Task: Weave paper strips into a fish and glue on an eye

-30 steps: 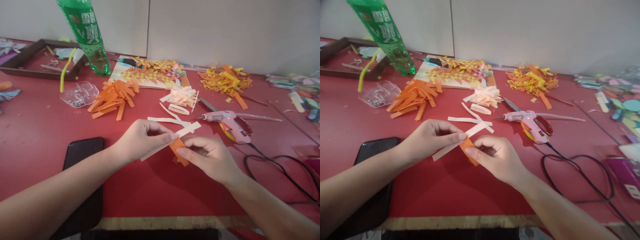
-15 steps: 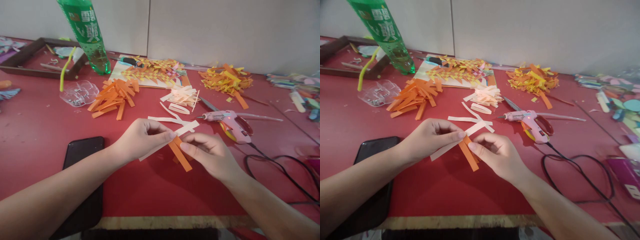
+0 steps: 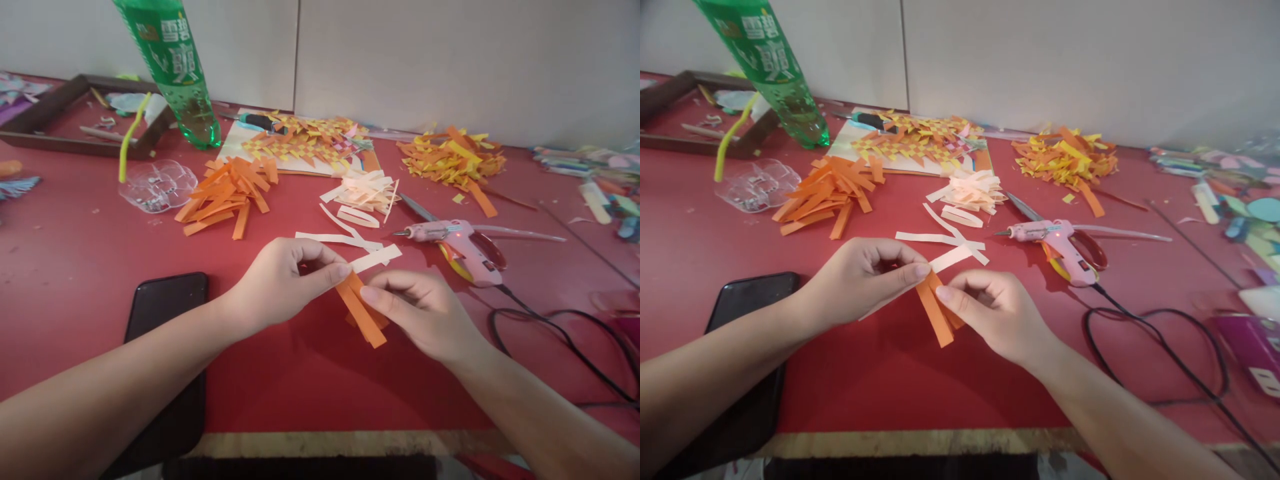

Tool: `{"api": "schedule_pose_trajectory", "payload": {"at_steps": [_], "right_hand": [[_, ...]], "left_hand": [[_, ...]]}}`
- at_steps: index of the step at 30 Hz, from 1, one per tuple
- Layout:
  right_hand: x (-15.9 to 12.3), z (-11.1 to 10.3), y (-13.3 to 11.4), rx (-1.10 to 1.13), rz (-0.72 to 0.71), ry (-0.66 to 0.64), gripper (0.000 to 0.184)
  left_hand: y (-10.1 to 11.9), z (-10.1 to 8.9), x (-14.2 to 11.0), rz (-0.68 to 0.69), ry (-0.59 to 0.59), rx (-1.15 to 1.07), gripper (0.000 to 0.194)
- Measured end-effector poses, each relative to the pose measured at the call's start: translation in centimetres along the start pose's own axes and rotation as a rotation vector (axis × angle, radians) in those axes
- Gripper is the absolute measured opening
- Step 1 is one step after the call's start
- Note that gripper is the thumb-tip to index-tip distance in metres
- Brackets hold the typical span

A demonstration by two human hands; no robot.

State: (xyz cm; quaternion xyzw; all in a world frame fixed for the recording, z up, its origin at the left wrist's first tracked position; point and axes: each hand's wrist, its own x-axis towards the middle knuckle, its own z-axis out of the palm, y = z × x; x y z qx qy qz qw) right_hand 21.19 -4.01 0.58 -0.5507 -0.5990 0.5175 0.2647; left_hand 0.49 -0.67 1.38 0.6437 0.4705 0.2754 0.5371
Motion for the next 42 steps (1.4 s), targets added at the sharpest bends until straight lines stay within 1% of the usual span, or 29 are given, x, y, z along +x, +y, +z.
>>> {"api": "schedule_pose_trajectory", "payload": {"at_steps": [12,16,19,21,23,25,27,29,32,36,39,42], "right_hand": [[0.06,-0.02,-0.25,-0.023,0.012,0.009,0.03],[0.12,-0.05,-0.35,-0.014,-0.01,0.016,0.03],[0.13,-0.11,-0.18,-0.014,-0.024,0.025,0.028],[0.17,-0.14,-0.03,-0.004,-0.048,0.047,0.027],[0.22,-0.12,0.05,0.009,-0.075,0.066,0.026],[0.26,-0.05,0.02,0.007,-0.091,0.071,0.024],[0.25,0.04,-0.07,-0.009,-0.101,0.071,0.024],[0.19,0.1,-0.13,-0.021,-0.111,0.069,0.024],[0.1,0.1,-0.06,-0.029,-0.105,0.056,0.025],[0.02,0.01,-0.01,-0.03,-0.058,0.019,0.028],[0.0,0.02,-0.27,-0.011,-0.07,-0.02,0.029],[0.0,-0.01,-0.51,-0.027,-0.084,-0.01,0.028]], "left_hand": [[0.02,0.05,-0.14,-0.014,-0.022,-0.048,0.029],[0.02,0.05,-0.24,-0.009,-0.022,-0.067,0.029],[0.17,0.14,-0.1,-0.036,-0.031,-0.115,0.029],[0.36,0.25,0.06,-0.07,-0.007,-0.199,0.03],[0.56,0.34,0.18,-0.114,0.051,-0.305,0.033],[0.68,0.35,0.19,-0.14,0.083,-0.346,0.037],[0.66,0.26,0.13,-0.115,0.038,-0.277,0.037],[0.52,0.13,0.07,-0.075,0.002,-0.163,0.032],[0.28,-0.05,0.05,-0.043,0.013,-0.078,0.027],[0.17,-0.18,-0.02,-0.019,0.002,-0.128,0.025],[0.16,-0.15,-0.14,-0.009,0.021,-0.197,0.025],[0.11,-0.03,-0.15,-0.022,0.024,-0.225,0.025]]}}
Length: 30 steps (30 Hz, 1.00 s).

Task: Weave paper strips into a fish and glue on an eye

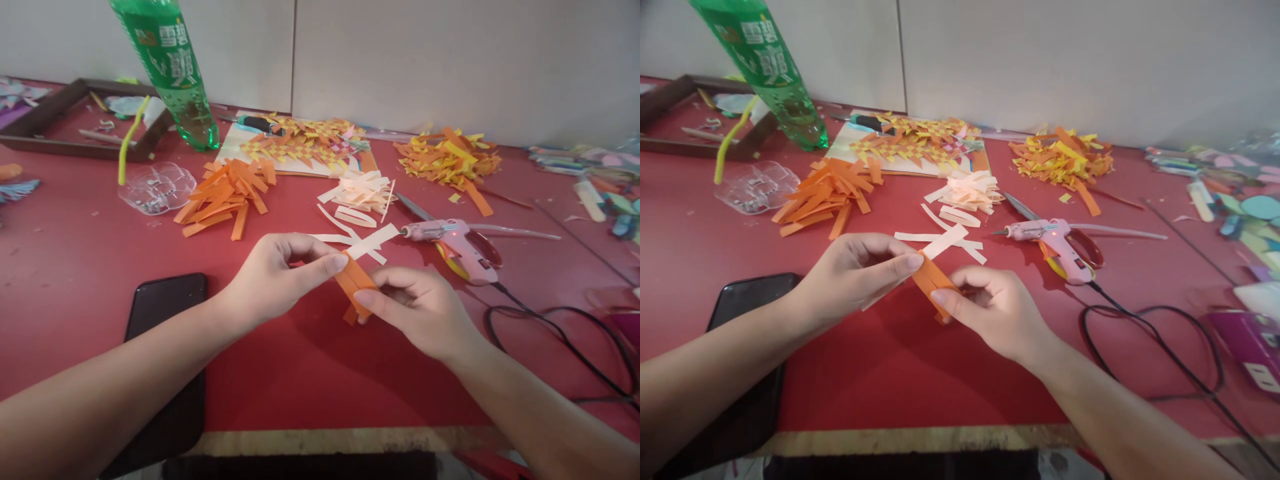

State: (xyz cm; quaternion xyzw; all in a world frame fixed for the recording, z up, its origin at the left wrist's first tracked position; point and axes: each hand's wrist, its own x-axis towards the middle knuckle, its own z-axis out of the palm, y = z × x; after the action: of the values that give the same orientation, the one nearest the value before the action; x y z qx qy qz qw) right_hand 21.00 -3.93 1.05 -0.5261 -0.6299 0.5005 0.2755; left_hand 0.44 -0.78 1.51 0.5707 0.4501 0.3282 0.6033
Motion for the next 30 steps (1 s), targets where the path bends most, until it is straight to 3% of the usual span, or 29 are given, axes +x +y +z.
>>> {"api": "schedule_pose_trajectory", "payload": {"at_steps": [4,8,11,18,23,30], "right_hand": [[0.0,-0.2,0.1,-0.044,-0.016,0.054,0.031],[0.1,-0.7,0.3,-0.149,-0.114,0.213,0.032],[0.1,-0.9,0.6,-0.16,-0.111,0.273,0.03],[0.1,-0.5,1.1,-0.009,-0.081,0.133,0.025],[0.1,-0.4,0.9,-0.095,-0.064,0.209,0.018],[0.0,-0.6,0.9,-0.064,0.0,0.13,0.021]], "left_hand": [[-0.2,-0.1,0.3,-0.032,0.028,-0.039,0.024],[-0.3,-0.3,0.6,-0.047,0.087,-0.103,0.024],[-0.2,-0.3,0.6,-0.069,0.071,-0.112,0.025],[0.0,-0.2,0.4,-0.075,0.027,-0.067,0.022],[0.0,-0.1,0.5,-0.057,0.049,-0.074,0.023],[-0.1,-0.2,0.4,-0.067,0.063,-0.088,0.02]]}}
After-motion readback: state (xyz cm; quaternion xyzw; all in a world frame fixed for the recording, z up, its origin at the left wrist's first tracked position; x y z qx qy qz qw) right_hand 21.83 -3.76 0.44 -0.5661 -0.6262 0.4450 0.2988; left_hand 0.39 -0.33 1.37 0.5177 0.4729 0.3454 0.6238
